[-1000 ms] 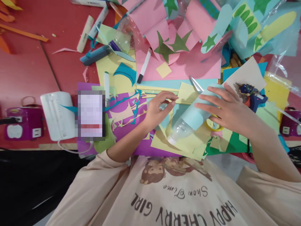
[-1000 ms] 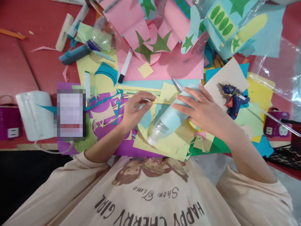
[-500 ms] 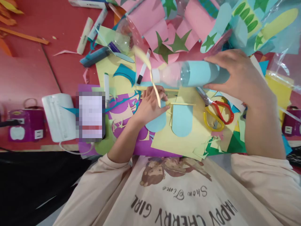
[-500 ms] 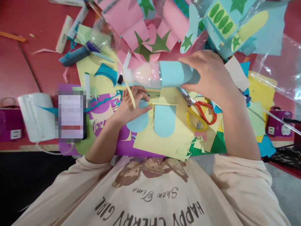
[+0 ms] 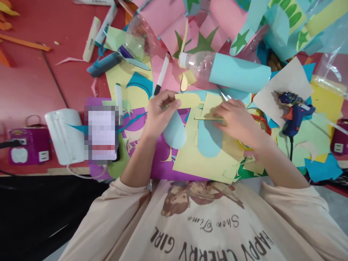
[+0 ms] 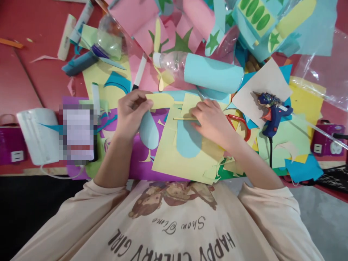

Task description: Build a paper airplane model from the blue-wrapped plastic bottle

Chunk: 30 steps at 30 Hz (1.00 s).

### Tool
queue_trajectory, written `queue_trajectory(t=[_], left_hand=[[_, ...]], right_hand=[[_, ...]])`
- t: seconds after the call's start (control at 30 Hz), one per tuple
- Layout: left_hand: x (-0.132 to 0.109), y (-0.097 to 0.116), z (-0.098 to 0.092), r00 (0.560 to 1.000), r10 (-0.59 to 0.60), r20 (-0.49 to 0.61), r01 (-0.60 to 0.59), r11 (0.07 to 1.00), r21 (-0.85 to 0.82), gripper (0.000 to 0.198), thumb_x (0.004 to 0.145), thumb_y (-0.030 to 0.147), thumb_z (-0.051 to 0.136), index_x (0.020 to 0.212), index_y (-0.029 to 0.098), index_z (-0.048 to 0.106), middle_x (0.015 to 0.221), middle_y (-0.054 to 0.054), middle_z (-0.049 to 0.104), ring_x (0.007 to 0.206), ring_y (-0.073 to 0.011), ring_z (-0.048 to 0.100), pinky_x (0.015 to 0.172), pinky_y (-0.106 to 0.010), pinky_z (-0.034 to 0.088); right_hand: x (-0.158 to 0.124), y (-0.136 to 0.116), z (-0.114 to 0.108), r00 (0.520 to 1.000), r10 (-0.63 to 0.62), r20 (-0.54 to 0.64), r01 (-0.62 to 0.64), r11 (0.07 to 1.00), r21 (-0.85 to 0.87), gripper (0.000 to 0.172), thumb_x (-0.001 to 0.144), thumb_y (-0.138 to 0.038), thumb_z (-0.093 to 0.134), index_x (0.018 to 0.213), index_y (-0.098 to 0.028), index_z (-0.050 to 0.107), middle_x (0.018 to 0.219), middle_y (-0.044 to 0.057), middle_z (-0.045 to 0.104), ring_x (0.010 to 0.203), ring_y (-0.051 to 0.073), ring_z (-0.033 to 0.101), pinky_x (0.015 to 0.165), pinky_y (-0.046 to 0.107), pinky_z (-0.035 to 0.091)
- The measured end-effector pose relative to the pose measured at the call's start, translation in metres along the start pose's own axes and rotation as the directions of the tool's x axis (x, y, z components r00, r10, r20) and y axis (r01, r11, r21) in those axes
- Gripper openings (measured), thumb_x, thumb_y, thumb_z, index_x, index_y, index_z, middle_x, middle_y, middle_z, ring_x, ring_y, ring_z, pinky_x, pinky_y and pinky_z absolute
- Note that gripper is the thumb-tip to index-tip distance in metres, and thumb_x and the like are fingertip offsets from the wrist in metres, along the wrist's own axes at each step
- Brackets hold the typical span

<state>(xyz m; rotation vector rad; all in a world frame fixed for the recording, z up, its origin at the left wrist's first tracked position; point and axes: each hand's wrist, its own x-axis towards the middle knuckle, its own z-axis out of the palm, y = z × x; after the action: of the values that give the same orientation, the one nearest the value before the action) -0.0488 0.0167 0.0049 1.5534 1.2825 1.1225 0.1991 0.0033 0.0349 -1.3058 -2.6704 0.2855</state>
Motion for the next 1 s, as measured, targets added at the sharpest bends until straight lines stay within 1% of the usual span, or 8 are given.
queue_trajectory(t=[0.13,0.27,0.37,0.47,0.57,0.7,0.83,1.0], left_hand=[[0.0,0.007,0.003,0.999,0.033,-0.008,-0.033,0.999,-0.025,0.021,0.081,0.031,0.064,0.068,0.021,0.052,0.092,-0.002,0.064,0.084,-0.0158,0.06,0.076,-0.032,0.049],[0.003,0.008,0.005,0.995,0.022,-0.098,-0.024,1.0,-0.018,0.031,0.084,0.041,0.063,0.067,0.022,0.046,0.064,0.003,0.044,0.057,-0.0102,0.045,0.053,-0.026,0.037],[0.005,0.005,0.005,0.991,0.089,-0.098,-0.081,0.994,0.079,0.03,0.088,0.042,0.057,0.07,0.022,0.045,0.061,0.004,0.04,0.053,-0.0093,0.041,0.051,-0.025,0.035],[0.004,0.004,0.004,0.965,0.262,0.004,-0.248,0.91,0.333,0.019,0.088,0.034,0.057,0.074,0.022,0.051,0.084,-0.002,0.061,0.081,-0.0158,0.059,0.074,-0.033,0.047],[0.0,0.011,0.004,0.915,0.391,0.103,-0.39,0.786,0.479,0.014,0.086,0.029,0.059,0.075,0.023,0.053,0.097,-0.005,0.064,0.091,-0.0193,0.061,0.083,-0.038,0.048],[-0.002,0.022,0.008,0.896,0.299,0.329,-0.411,0.839,0.357,0.014,0.093,0.025,0.045,0.083,0.021,0.053,0.091,-0.005,0.067,0.089,-0.0175,0.065,0.078,-0.033,0.051],[-0.001,0.021,0.023,0.768,0.221,0.601,-0.486,0.812,0.322,0.027,0.097,0.025,0.036,0.113,0.015,0.056,0.127,-0.014,0.064,0.12,-0.0241,0.06,0.1,-0.042,0.05],[-0.003,0.009,0.031,0.764,0.163,0.625,-0.479,0.792,0.378,0.038,0.097,0.024,0.036,0.13,0.011,0.05,0.142,-0.018,0.053,0.135,-0.0266,0.049,0.113,-0.048,0.04]], right_hand=[[0.003,0.002,0.009,0.997,0.045,0.069,-0.049,0.997,0.063,0.015,0.091,-0.017,0.049,0.087,-0.018,0.063,0.083,0.008,0.065,0.088,0.027,0.06,0.081,0.041,0.046],[0.01,0.001,0.002,0.98,0.149,-0.135,-0.132,0.983,0.128,0.019,0.094,-0.023,0.049,0.109,-0.018,0.06,0.107,0.011,0.065,0.103,0.028,0.059,0.088,0.043,0.048],[-0.004,-0.002,-0.007,0.966,0.19,-0.176,-0.176,0.98,0.093,0.031,0.093,-0.027,0.053,0.123,-0.021,0.054,0.118,0.011,0.061,0.111,0.029,0.057,0.093,0.047,0.048],[-0.035,-0.001,-0.013,0.949,0.282,-0.139,-0.282,0.959,0.019,0.028,0.09,-0.026,0.056,0.117,-0.02,0.057,0.11,0.013,0.064,0.107,0.031,0.059,0.091,0.049,0.05],[-0.072,0.004,-0.014,0.918,0.364,-0.155,-0.371,0.928,-0.021,0.034,0.087,-0.021,0.055,0.121,-0.019,0.055,0.113,0.013,0.064,0.108,0.031,0.059,0.093,0.05,0.051],[-0.105,0.009,-0.01,0.893,0.417,-0.169,-0.428,0.904,-0.027,0.047,0.082,-0.017,0.059,0.128,-0.019,0.052,0.118,0.016,0.062,0.11,0.033,0.06,0.094,0.05,0.052],[-0.116,0.009,-0.004,0.885,0.445,-0.133,-0.451,0.893,-0.011,0.049,0.085,-0.021,0.059,0.133,-0.023,0.05,0.113,0.014,0.064,0.106,0.032,0.062,0.091,0.047,0.054],[-0.127,0.021,0.001,0.888,0.413,-0.202,-0.423,0.906,-0.008,0.038,0.092,-0.023,0.051,0.13,-0.022,0.055,0.107,0.013,0.065,0.102,0.029,0.063,0.09,0.046,0.053]])
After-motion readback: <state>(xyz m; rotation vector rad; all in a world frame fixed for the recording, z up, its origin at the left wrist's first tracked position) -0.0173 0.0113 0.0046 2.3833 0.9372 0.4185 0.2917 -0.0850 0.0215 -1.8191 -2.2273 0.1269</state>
